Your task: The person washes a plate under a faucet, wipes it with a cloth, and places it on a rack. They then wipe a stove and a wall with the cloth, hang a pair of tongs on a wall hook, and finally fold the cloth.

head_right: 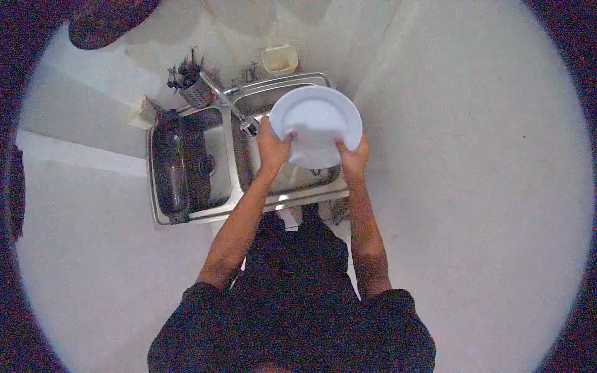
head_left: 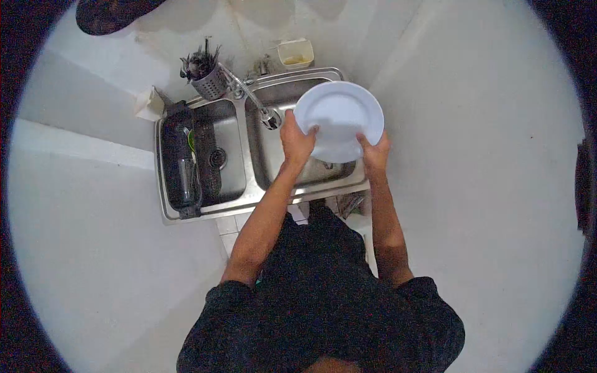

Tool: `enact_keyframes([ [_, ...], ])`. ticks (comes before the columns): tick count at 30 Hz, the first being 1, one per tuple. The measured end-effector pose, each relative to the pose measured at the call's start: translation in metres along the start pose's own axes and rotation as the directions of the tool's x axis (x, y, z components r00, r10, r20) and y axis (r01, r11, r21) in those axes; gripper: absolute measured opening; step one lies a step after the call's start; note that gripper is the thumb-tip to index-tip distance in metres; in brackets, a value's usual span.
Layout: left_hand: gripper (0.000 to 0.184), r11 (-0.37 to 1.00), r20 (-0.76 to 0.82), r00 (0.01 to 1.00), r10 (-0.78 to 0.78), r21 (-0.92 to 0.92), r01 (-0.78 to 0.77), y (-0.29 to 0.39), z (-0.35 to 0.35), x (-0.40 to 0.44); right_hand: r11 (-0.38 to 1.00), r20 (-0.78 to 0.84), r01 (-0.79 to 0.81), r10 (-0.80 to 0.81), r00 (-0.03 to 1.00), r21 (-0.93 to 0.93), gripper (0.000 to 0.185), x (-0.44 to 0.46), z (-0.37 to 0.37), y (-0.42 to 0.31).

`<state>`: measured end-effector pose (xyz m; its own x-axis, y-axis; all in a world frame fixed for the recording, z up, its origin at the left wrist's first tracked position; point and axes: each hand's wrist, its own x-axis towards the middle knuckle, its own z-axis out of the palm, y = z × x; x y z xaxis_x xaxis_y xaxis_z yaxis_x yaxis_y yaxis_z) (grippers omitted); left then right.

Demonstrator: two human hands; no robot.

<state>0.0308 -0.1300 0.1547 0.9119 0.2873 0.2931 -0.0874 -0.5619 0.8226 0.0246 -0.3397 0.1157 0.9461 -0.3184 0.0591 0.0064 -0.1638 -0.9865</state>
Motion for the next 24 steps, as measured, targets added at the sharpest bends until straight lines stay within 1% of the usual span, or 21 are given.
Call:
enact_keyframes([
  [1, 0.032, 0.999, 0.038, 0.998, -0.05, 0.014, 0.05, 0.014, -0.007, 0.003, 0.997, 0.086, -0.031, 0.037, 0.996, -0.064, 0.041, 0.004, -0.008, -0.022],
  [2, 0.029, 0.995, 0.051, 0.994, 0.094, 0.037, -0.096, 0.021, -0.013, 0.01, 0.99, 0.173, -0.053, 0.075, 0.982, -0.131, 0.041, 0.01, -0.014, -0.038],
  [4, 0.024, 0.926, 0.084, 0.928, 0.364, 0.079, -0.37, 0.03, -0.032, 0.025, 0.944, 0.315, 0.214, -0.129, 0.94, -0.252, 0.034, 0.038, -0.019, -0.045],
  [5, 0.024, 0.859, 0.112, 0.859, 0.499, 0.065, -0.507, 0.036, -0.042, 0.036, 0.892, 0.395, 0.344, -0.215, 0.893, -0.292, 0.031, 0.051, -0.018, -0.048],
  [6, 0.027, 0.845, 0.069, 0.849, 0.524, 0.083, -0.528, 0.047, -0.049, 0.046, 0.868, 0.431, 0.45, -0.33, 0.84, -0.211, 0.032, 0.055, -0.016, -0.07],
  [7, 0.03, 0.83, 0.025, 0.836, 0.549, 0.103, -0.548, 0.059, -0.056, 0.057, 0.828, 0.454, 0.547, -0.443, 0.773, -0.124, 0.033, 0.058, -0.012, -0.107],
  [8, 0.033, 0.811, -0.018, 0.816, 0.578, 0.123, -0.572, 0.072, -0.063, 0.064, 0.771, 0.461, 0.636, -0.553, 0.694, -0.033, 0.034, 0.058, -0.006, -0.127],
  [9, 0.035, 0.794, -0.119, 0.797, 0.592, 0.255, -0.552, 0.087, -0.071, 0.068, 0.733, 0.414, 0.675, -0.59, 0.693, -0.087, 0.036, 0.054, -0.001, -0.129],
  [11, 0.04, 0.743, -0.305, 0.709, 0.636, 0.493, -0.454, 0.106, -0.087, 0.072, 0.648, 0.322, 0.733, -0.662, 0.677, -0.206, 0.04, 0.042, 0.007, -0.135],
  [12, 0.041, 0.845, -0.328, 0.795, 0.51, 0.362, -0.393, 0.102, -0.092, 0.068, 0.689, 0.278, 0.689, -0.632, 0.723, -0.225, 0.038, 0.043, 0.012, -0.12],
  [13, 0.042, 0.924, -0.329, 0.868, 0.372, 0.222, -0.312, 0.09, -0.096, 0.062, 0.728, 0.234, 0.64, -0.596, 0.768, -0.246, 0.036, 0.041, 0.021, -0.09],
  [14, 0.044, 0.975, -0.31, 0.924, 0.222, 0.073, -0.21, 0.083, -0.104, 0.053, 0.761, 0.194, 0.591, -0.558, 0.807, -0.268, 0.034, 0.039, 0.024, -0.075],
  [15, 0.04, 0.991, -0.22, 0.969, 0.113, -0.046, -0.126, 0.081, -0.111, 0.039, 0.778, 0.229, 0.574, -0.528, 0.818, -0.257, 0.034, 0.039, 0.018, -0.068],
  [16, 0.037, 0.993, -0.167, 0.985, 0.046, -0.104, -0.064, 0.071, -0.114, 0.023, 0.797, 0.263, 0.552, -0.494, 0.829, -0.243, 0.034, 0.04, 0.009, -0.06],
  [17, 0.035, 0.988, -0.113, 0.993, -0.012, -0.157, -0.006, 0.055, -0.116, 0.009, 0.815, 0.293, 0.534, -0.466, 0.835, -0.226, 0.034, 0.045, 0.003, -0.057],
  [18, 0.032, 0.978, -0.069, 0.996, -0.063, -0.205, 0.048, 0.045, -0.113, -0.005, 0.801, 0.227, 0.548, -0.503, 0.834, -0.24, 0.035, 0.049, -0.005, -0.063],
  [20, 0.026, 0.951, -0.063, 0.976, -0.208, -0.245, 0.187, 0.044, -0.116, -0.044, 0.78, 0.122, 0.566, -0.556, 0.822, -0.265, 0.036, 0.042, -0.027, -0.084],
  [22, 0.022, 0.848, -0.027, 0.897, -0.441, -0.341, 0.406, 0.036, -0.112, -0.083, 0.841, 0.098, 0.504, -0.495, 0.863, -0.197, 0.036, 0.054, -0.041, -0.074],
  [23, 0.018, 0.841, -0.045, 0.879, -0.474, -0.318, 0.437, 0.026, -0.109, -0.105, 0.823, 0.183, 0.514, -0.482, 0.857, -0.241, 0.037, 0.062, -0.051, -0.055],
  [24, 0.016, 0.854, -0.033, 0.893, -0.449, -0.31, 0.418, 0.005, -0.114, -0.13, 0.8, 0.271, 0.527, -0.46, 0.845, -0.286, 0.039, 0.073, -0.058, -0.034],
])
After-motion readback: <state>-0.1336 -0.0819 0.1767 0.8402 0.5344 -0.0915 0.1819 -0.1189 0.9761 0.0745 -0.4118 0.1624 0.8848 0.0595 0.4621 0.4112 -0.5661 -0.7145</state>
